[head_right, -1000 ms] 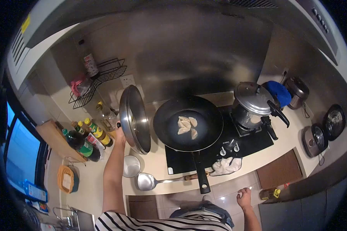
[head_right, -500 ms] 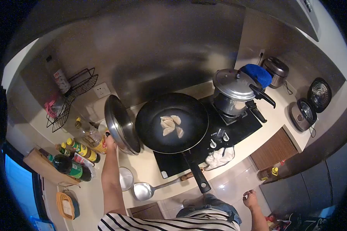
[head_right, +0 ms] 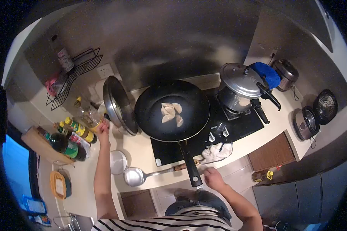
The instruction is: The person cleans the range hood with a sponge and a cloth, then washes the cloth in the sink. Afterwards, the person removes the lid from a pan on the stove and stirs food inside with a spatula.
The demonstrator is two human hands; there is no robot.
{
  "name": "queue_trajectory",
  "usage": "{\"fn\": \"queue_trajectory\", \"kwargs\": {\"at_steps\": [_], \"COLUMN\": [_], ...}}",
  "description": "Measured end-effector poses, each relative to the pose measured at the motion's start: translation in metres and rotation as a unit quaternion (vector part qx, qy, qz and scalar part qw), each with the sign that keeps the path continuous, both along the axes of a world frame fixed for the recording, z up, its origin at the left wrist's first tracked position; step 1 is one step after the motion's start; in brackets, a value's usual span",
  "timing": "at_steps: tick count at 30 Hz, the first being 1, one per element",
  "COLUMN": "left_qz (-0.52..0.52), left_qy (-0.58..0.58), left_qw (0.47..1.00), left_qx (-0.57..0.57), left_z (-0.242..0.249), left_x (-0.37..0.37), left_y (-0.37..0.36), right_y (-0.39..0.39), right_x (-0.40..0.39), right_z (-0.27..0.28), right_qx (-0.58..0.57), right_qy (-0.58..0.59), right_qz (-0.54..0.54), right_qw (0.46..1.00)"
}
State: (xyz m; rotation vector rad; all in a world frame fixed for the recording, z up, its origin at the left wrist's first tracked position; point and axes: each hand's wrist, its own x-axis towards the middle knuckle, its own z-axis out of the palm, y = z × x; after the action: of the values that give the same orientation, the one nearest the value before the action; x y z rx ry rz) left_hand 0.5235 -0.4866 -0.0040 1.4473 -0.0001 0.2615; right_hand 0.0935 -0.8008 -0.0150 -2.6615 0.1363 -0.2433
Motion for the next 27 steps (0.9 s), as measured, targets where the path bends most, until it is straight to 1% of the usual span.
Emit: {"fn": "queue_trajectory", "kwargs": {"at_steps": [1,2,3,4,5,6,7,9,11,12,13,14,15,16,18,19,20,21,22,23,24,25,26,27], "left_qz": [-0.034,-0.044,-0.054,-0.049,-0.042,-0.031,-0.021,0.027,0.068,0.109,0.130,0.161,0.188,0.203,0.210,0.207,0.208,0.211,0.180,0.146,0.125,0.101,0.050,0.041], "left_qy": [-0.011,-0.013,-0.014,-0.007,0.002,0.038,0.074,0.179,0.201,0.214,0.211,0.237,0.264,0.275,0.293,0.311,0.329,0.330,0.335,0.340,0.323,0.305,0.268,0.265], "left_qw": [0.999,0.999,0.998,0.999,0.999,0.999,0.997,0.980,0.975,0.966,0.963,0.952,0.939,0.930,0.921,0.914,0.908,0.907,0.913,0.920,0.927,0.935,0.954,0.955], "left_qx": [-0.022,-0.015,-0.009,-0.005,-0.003,-0.013,-0.024,-0.087,-0.068,-0.100,-0.101,-0.109,-0.119,-0.135,-0.146,-0.155,-0.155,-0.156,-0.145,-0.133,-0.143,-0.153,-0.127,-0.126], "left_z": [0.012,0.028,0.039,0.041,0.037,0.028,0.020,0.010,-0.024,-0.028,-0.030,-0.029,-0.029,-0.036,-0.044,-0.046,-0.044,-0.042,-0.041,-0.038,-0.035,-0.031,-0.021,-0.027], "left_x": [-0.030,-0.071,-0.115,-0.158,-0.199,-0.236,-0.270,-0.331,-0.377,-0.396,-0.413,-0.426,-0.439,-0.450,-0.462,-0.466,-0.467,-0.465,-0.461,-0.457,-0.452,-0.445,-0.439,-0.434], "left_y": [0.007,0.010,0.014,0.019,0.023,0.026,0.029,0.029,0.043,0.041,0.040,0.038,0.036,0.036,0.029,0.024,0.015,0.006,-0.003,-0.012,-0.025,-0.037,-0.046,-0.050], "right_y": [0.003,0.004,0.002,0.000,-0.003,-0.005,-0.006,-0.012,-0.012,-0.010,-0.011,-0.015,-0.007,-0.002,0.006,0.014,0.030,0.043,0.055,0.063,0.068,0.072,0.075,0.075], "right_x": [0.019,0.033,0.048,0.060,0.071,0.076,0.082,0.099,0.101,0.096,0.094,0.087,0.076,0.061,0.018,0.011,0.002,-0.005,-0.009,-0.012,-0.011,-0.013,-0.014,-0.013], "right_z": [0.009,0.005,-0.005,-0.016,-0.027,-0.032,-0.029,-0.019,-0.011,0.000,0.006,-0.010,0.016,0.012,-0.054,-0.028,0.013,0.031,0.046,0.060,0.079,0.090,0.098,0.106], "right_qx": [-0.027,-0.059,-0.092,-0.090,-0.165,-0.239,-0.239,-0.301,-0.312,-0.188,-0.062,-0.051,0.055,0.101,0.277,0.300,0.322,0.438,0.546,0.583,0.648,0.650,0.700,0.745], "right_qy": [-0.028,-0.031,-0.035,-0.035,0.014,0.062,0.063,0.168,0.149,0.165,0.184,0.118,0.169,0.233,0.315,0.334,0.354,0.405,0.445,0.431,0.409,0.405,0.372,0.335], "right_qz": [0.047,0.066,0.087,0.102,0.117,0.132,0.149,0.214,0.270,0.294,0.314,0.341,0.323,0.304,0.284,0.303,0.319,0.300,0.272,0.280,0.307,0.305,0.328,0.349], "right_qw": [0.998,0.996,0.991,0.990,0.979,0.960,0.958,0.914,0.899,0.922,0.929,0.931,0.930,0.918,0.862,0.841,0.818,0.745,0.656,0.629,0.564,0.566,0.513,0.459]}}
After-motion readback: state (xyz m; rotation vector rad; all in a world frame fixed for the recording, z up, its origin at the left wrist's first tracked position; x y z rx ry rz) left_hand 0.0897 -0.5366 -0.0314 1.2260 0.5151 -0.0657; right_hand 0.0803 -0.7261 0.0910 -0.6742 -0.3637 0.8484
